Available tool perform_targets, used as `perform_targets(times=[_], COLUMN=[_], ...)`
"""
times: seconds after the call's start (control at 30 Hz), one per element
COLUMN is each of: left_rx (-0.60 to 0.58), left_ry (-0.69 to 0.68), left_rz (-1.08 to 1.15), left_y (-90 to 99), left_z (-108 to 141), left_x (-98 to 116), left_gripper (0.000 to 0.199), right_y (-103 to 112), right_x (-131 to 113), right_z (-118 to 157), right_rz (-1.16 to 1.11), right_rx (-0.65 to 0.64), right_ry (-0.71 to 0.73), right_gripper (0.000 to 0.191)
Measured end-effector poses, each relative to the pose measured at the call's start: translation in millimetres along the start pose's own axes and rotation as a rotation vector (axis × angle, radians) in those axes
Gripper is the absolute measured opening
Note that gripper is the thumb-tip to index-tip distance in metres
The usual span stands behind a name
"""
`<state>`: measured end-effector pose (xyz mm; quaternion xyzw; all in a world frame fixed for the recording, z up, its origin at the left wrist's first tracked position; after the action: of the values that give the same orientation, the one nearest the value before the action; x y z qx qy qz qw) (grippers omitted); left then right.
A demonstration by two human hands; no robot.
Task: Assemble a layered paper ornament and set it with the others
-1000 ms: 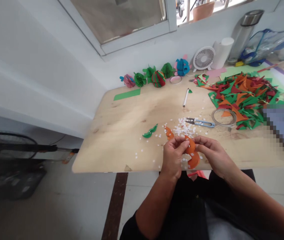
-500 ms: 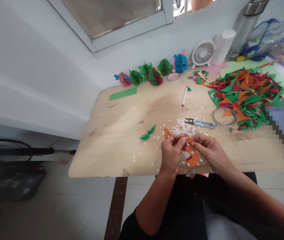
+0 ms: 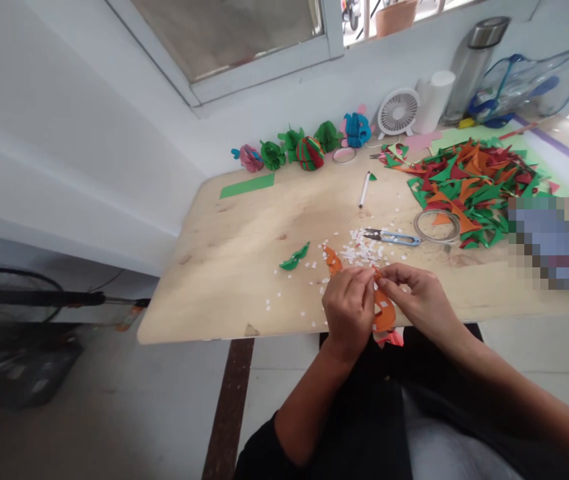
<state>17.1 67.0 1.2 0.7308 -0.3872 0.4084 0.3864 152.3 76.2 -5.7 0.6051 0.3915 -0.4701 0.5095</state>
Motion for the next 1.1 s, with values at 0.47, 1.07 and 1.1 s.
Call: perform_targets(times=[0.47,1.07,1.1], left_rx=[-0.230,-0.064,-0.047], left_ry=[0.242,0.666,0.660], left_rz=[0.087,0.445,0.431], left_y=[8.2,-1.0,0.3], left_z=[-3.5,15.6,17.7], left_x=[-0.8,-19.0,-21.7], left_gripper=[0.012,0.010,0.011], right_y=[4.0,8.9,9.5], right_x=[-14.2,-12.1,-9.9], right_z=[15.6,17.2,18.3], right_rz=[0.212,0.115,0.103], right_rx=[-0.071,-0.101,-0.098], right_ry=[0.243,0.157,0.131], right_gripper=[0.016,0.018,0.019])
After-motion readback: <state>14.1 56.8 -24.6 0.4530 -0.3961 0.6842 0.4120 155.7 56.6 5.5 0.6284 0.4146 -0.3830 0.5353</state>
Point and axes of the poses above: each hand's wrist, its own z-axis away from the middle knuckle, its own y-axis out of the back of the hand, x = y × z, the point moved 6 cm from there along -z, towards the middle knuckle, and after that the axes turned 13 degrees about x, right-handed, at the moved point
